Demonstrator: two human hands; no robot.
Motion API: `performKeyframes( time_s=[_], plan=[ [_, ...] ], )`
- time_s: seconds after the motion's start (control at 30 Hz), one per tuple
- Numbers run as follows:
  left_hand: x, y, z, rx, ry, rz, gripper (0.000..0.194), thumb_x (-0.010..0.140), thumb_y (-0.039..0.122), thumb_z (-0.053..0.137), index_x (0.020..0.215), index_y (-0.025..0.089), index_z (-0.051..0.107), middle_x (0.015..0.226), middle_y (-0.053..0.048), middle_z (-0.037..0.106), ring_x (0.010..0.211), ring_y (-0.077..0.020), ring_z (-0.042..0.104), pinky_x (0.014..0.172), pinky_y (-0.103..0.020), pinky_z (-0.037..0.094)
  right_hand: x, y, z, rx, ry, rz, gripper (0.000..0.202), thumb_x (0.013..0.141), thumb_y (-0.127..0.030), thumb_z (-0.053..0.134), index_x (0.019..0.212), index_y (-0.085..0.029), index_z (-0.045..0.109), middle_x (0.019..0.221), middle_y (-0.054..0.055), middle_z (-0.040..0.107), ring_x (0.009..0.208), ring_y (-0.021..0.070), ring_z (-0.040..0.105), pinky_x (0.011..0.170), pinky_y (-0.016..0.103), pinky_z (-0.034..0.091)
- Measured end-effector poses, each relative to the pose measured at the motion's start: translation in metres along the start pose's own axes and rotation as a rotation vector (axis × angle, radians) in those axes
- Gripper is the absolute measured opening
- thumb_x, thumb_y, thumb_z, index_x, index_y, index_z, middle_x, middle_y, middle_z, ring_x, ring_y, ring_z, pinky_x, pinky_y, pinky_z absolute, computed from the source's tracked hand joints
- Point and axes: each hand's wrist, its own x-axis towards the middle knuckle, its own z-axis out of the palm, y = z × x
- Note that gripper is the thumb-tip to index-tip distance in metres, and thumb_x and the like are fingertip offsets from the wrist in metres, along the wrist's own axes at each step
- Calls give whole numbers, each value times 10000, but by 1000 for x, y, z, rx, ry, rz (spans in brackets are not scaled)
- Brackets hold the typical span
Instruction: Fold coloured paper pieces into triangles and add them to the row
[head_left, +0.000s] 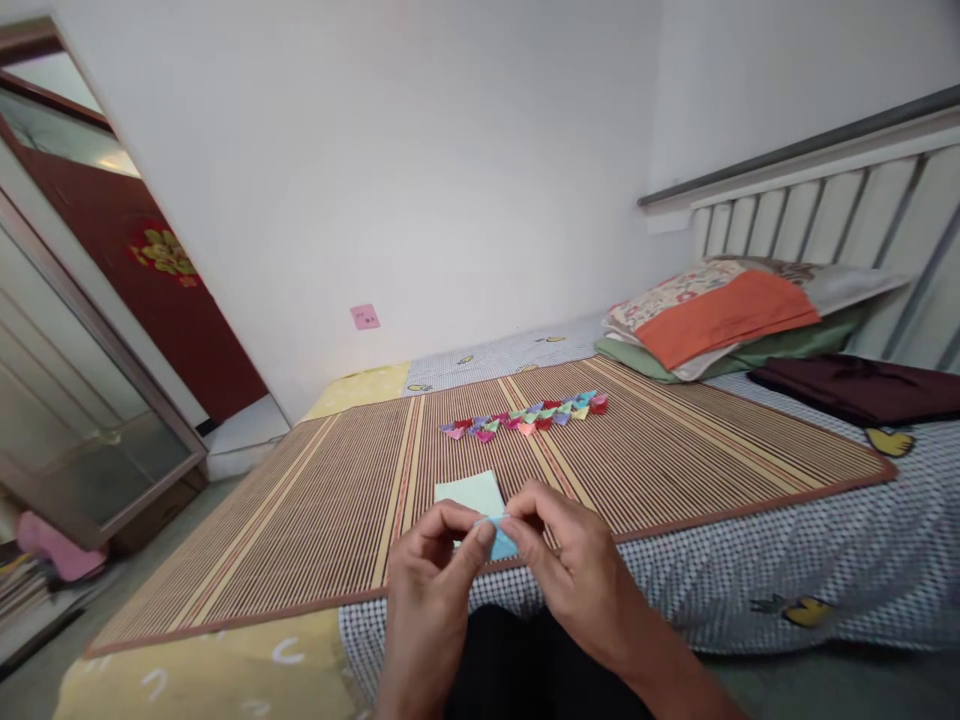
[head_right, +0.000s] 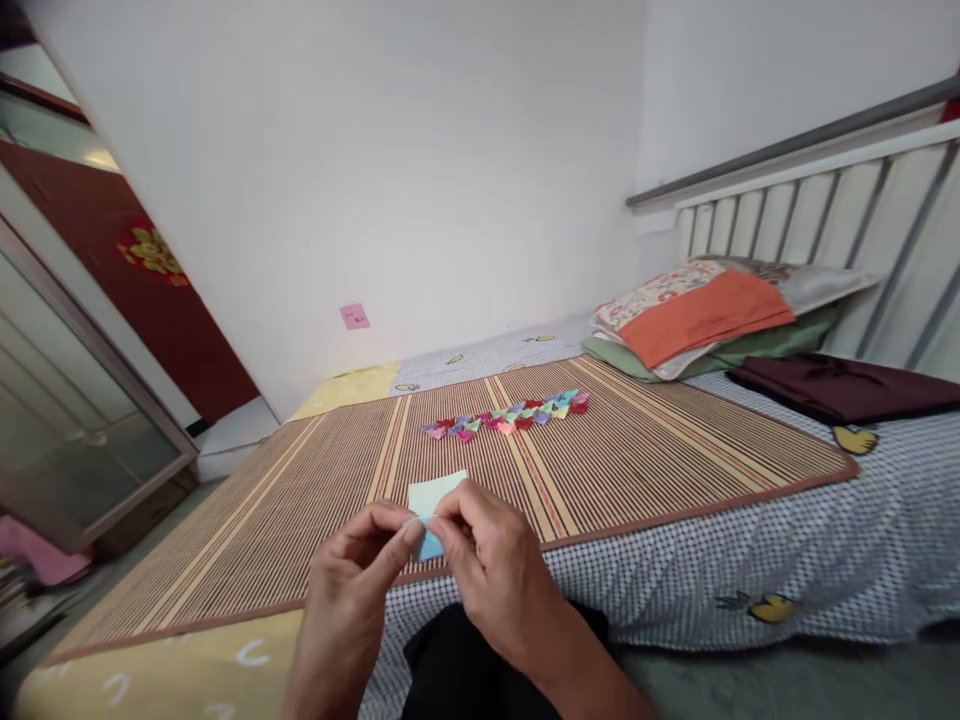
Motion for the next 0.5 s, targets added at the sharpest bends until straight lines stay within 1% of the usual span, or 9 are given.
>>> performKeyframes(
  time_s=[0.07,0.13,0.2,0.27,0.3,0.37,0.43,0.5],
  plan=[
    [1,-2,1,-82,-32,-48,223,761,333,816,693,161,691,658,-7,609,652,-138,532,627,-235,434,-2,2,-3,142,-63,102,234,1006,-315,525,804,-201,553,702,-29,501,629,127,450,571,257,357],
    [1,-4,2,-104,-11,-61,227,755,328,821,683,159,686,648,-2,605,641,-131,525,623,-231,429,-3,4,-5,228,-108,185,256,1000,-347,547,792,-198,553,693,-37,483,632,121,434,569,249,353],
    [1,-6,3,-80,41,-31,222,768,334,810,700,160,691,669,-8,622,668,-140,543,654,-241,441,-4,6,-6,228,-136,225,272,983,-346,582,761,-193,548,673,-44,464,624,116,415,569,248,341],
    [1,-7,3,-49,73,1,216,777,341,803,725,159,700,695,-18,638,703,-151,558,690,-255,451,-6,7,-6,201,-157,235,288,979,-333,588,734,-194,531,650,-50,441,605,113,394,553,250,320],
    [1,-8,3,-44,72,2,218,773,345,806,732,157,703,702,-21,643,708,-153,559,694,-258,452,-6,8,-6,182,-161,227,293,986,-328,573,730,-196,523,646,-50,437,600,114,391,547,252,314],
    [3,-8,1,-71,47,-47,235,751,351,824,727,152,701,695,-21,641,693,-149,553,679,-254,447,-8,8,-6,113,-153,177,283,1003,-308,533,741,-202,513,662,-41,458,606,120,414,552,257,318],
    [5,-10,0,-140,28,-128,261,730,357,838,697,145,688,666,-12,622,660,-135,534,656,-244,437,-9,9,-4,-8,-124,69,254,1001,-259,512,754,-205,507,699,-23,497,636,133,456,579,270,333],
    [6,-13,-1,-224,28,-179,284,723,362,840,666,144,668,632,3,585,629,-122,506,641,-236,429,-10,9,-2,-121,-72,-54,230,986,-202,500,756,-205,499,734,-4,522,677,148,487,620,287,347]
  ],
)
